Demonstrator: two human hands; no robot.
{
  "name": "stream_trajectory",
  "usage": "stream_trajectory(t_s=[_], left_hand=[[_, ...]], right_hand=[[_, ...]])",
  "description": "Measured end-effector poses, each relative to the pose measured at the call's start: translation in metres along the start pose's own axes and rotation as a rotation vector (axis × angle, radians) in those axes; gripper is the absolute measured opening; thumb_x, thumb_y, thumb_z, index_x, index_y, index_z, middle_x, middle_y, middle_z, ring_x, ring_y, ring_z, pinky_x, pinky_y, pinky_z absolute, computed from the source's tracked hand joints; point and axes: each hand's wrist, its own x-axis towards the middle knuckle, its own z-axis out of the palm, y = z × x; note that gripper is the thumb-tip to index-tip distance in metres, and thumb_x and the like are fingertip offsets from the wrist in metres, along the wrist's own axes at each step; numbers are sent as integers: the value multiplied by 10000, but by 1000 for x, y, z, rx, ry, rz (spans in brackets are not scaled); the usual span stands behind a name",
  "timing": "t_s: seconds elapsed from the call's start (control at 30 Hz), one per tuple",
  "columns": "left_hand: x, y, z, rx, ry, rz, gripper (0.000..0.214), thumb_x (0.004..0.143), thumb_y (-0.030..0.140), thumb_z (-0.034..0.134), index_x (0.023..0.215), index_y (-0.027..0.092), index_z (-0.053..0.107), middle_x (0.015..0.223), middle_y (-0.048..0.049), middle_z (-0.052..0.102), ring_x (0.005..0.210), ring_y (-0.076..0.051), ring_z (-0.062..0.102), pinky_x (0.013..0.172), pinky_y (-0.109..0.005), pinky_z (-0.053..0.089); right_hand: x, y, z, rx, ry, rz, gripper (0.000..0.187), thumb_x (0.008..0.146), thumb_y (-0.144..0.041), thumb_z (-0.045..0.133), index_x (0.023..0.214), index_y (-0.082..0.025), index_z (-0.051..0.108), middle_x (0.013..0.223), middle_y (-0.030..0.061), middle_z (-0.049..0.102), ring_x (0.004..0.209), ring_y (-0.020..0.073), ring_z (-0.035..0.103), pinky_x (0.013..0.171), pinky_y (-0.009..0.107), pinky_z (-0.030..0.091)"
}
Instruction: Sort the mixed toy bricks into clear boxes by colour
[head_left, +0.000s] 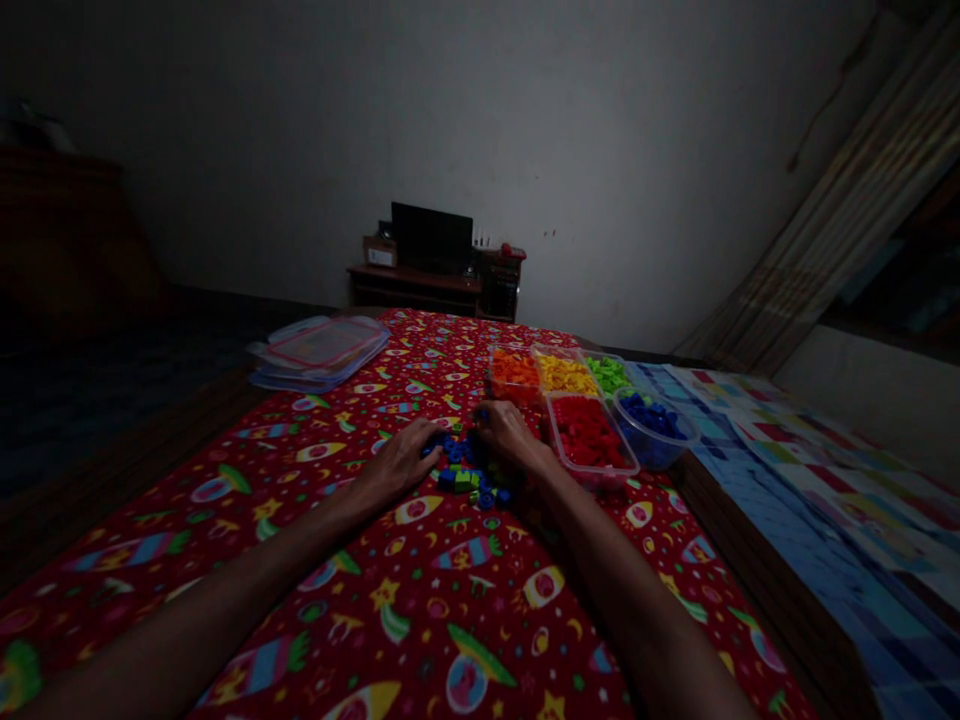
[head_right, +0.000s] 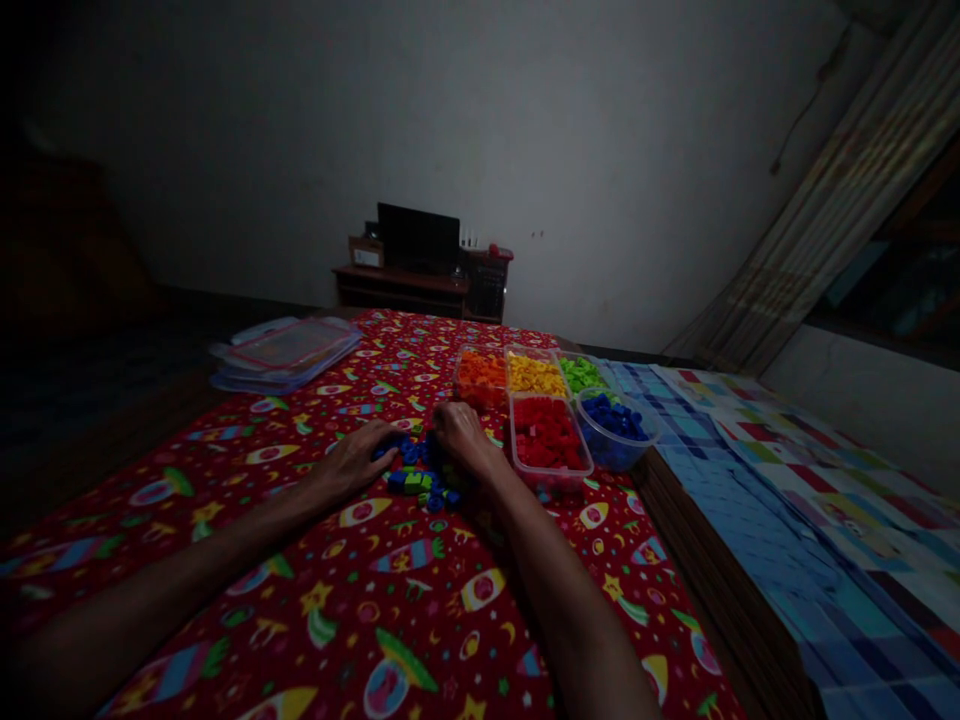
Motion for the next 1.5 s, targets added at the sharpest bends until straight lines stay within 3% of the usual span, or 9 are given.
stream_trajectory(t_s=[0.1, 0.27, 0.57, 0.77, 1.0, 1.13, 1.27, 1.4, 1.5], left_hand=[[-1, 3, 1, 3, 11, 2, 335, 878, 292, 394, 1160, 195, 545, 1071, -91, 598, 1005, -227, 583, 920, -377, 461], [-2, 7, -1, 4, 2, -14, 350, 892, 332, 399, 1185, 191, 530, 1078, -98, 588, 1031, -238, 568, 930, -387, 452], [-4, -1, 3, 12, 40, 14, 311, 886, 308, 418, 1138, 198, 564, 1027, -79, 581, 993, -224, 573, 905, -367, 463], [-3, -1, 5, 49, 64, 36, 288, 894, 296, 415, 1127, 200, 553, 997, -74, 580, 968, -221, 581, 874, -366, 480], [-5, -9, 12, 69, 98, 70, 275, 911, 298, 409, 1131, 193, 535, 1007, -77, 573, 959, -214, 578, 868, -370, 487], [-4, -9, 12, 74, 92, 69, 270, 908, 290, 406, 1126, 196, 536, 1005, -75, 572, 961, -212, 580, 873, -373, 490], [-4, -6, 8, 61, 73, 59, 290, 904, 276, 393, 1140, 189, 539, 1023, -82, 576, 977, -221, 579, 888, -393, 486], [-5, -6, 8, 57, 66, 67, 302, 910, 281, 392, 1156, 183, 537, 1044, -89, 577, 993, -224, 576, 899, -391, 482], [-6, -8, 11, 49, 90, 75, 294, 909, 288, 403, 1152, 190, 537, 1036, -83, 576, 991, -219, 578, 897, -384, 482]], right_hand=[[-9, -3, -13, -33, 90, 48, 214, 851, -165, 453, 928, -116, 646, 839, 94, 670, 728, 154, 563, 677, 239, 356], [-14, -8, -25, -99, 46, 91, 258, 892, -275, 433, 853, -130, 643, 783, 97, 657, 710, 168, 567, 654, 249, 344], [-14, -4, -34, 3, 27, 90, 214, 855, -186, 461, 941, -144, 652, 918, 94, 673, 845, 177, 596, 721, 239, 389], [-15, -7, -6, -163, -42, -72, 180, 882, -204, 475, 920, -136, 637, 864, 96, 654, 819, 184, 582, 752, 277, 417], [-26, 6, 31, -270, 42, -282, 262, 864, -48, 428, 1039, -170, 581, 1005, 81, 606, 1022, 198, 524, 1036, 397, 329], [-25, 12, 33, -234, 77, -305, 256, 885, -98, 427, 1086, -182, 563, 1014, 83, 594, 1025, 208, 511, 994, 405, 363], [-15, 10, 11, -145, 91, -214, 141, 867, -157, 482, 944, -139, 598, 885, 80, 606, 855, 177, 528, 802, 296, 411], [-10, -3, -8, -81, 19, -115, 175, 885, -166, 450, 813, -124, 604, 692, 35, 576, 614, 118, 469, 612, 239, 334], [-14, -12, -3, -129, -45, -148, 152, 884, -223, 506, 840, -119, 608, 739, 53, 597, 641, 128, 478, 614, 247, 324]])
